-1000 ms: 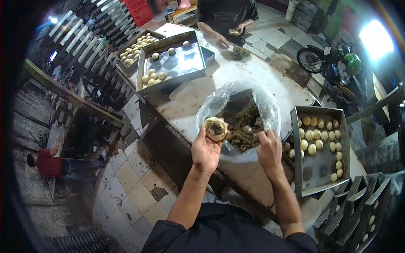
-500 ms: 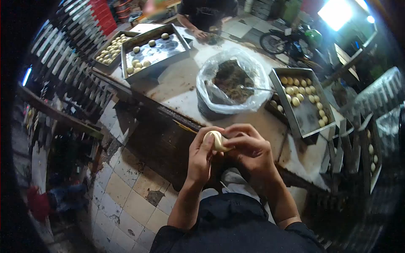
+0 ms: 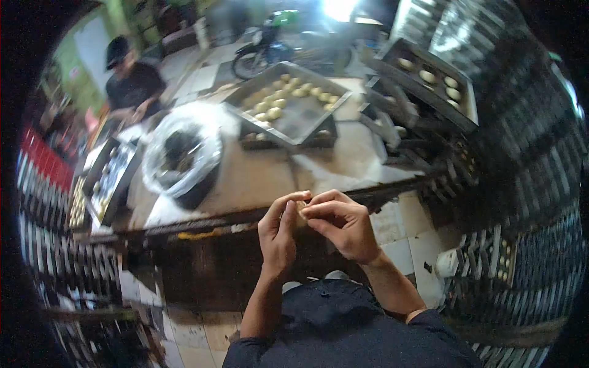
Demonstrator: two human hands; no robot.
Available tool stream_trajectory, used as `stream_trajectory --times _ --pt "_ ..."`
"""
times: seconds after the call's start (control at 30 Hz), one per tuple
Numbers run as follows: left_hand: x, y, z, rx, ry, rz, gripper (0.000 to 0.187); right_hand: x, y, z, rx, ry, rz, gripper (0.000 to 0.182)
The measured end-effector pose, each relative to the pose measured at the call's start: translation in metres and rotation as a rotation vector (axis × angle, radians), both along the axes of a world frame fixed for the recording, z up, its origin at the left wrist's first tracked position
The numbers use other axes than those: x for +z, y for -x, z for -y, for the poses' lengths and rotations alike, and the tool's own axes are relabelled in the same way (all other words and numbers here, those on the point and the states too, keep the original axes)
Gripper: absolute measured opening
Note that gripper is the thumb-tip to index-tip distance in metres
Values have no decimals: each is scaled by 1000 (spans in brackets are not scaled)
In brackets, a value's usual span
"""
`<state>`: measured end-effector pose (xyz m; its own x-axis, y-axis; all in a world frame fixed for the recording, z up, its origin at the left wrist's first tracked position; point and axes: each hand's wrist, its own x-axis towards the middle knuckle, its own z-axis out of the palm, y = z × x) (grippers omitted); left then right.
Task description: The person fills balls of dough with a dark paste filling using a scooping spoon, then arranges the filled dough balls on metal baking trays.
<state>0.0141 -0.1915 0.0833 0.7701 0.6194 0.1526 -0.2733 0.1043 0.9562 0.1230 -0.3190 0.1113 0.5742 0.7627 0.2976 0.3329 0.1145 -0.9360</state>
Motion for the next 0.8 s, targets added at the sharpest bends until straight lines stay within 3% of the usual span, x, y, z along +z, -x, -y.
stream_trajectory --times 0.07,0.17,0.23,0.3,0.33,0.37,0.47,0.53,0.57,0.7,0.77,0.8 --pt "1 -45 43 -115 -228 98 35 -7 -34 46 -96 -130 -237 10" --pt "11 -105 113 -242 -513 137 37 -15 -93 124 -224 -195 -242 5" --pt "4 -147 151 -260 -589 128 33 -11 -116 169 -413 -48 42 6" --pt "-9 -183 175 -310 -364 -16 34 -6 -129 199 -512 -1 225 12" --pt "-15 -198 184 -328 -251 -95 35 -12 -135 208 -512 16 225 13" --pt "-18 -210 188 -346 -295 -193 39 -21 -143 215 -508 34 224 14" --pt "-14 -227 184 -636 -222 -420 41 -33 -175 227 -512 31 73 14" --pt "-7 -242 183 -641 -298 -328 39 -31 -195 224 -512 40 -103 15" --pt "2 -252 174 -668 -331 -344 39 -35 -208 224 -488 54 -20 17" --pt "46 -288 142 -697 -428 -218 34 -31 -259 195 -249 -166 -106 18" --pt "43 -308 123 -709 -570 -143 24 -25 -278 164 -102 -397 -348 43" --pt "45 -320 110 -578 -722 -4 22 -18 -284 142 -82 -477 -423 54"
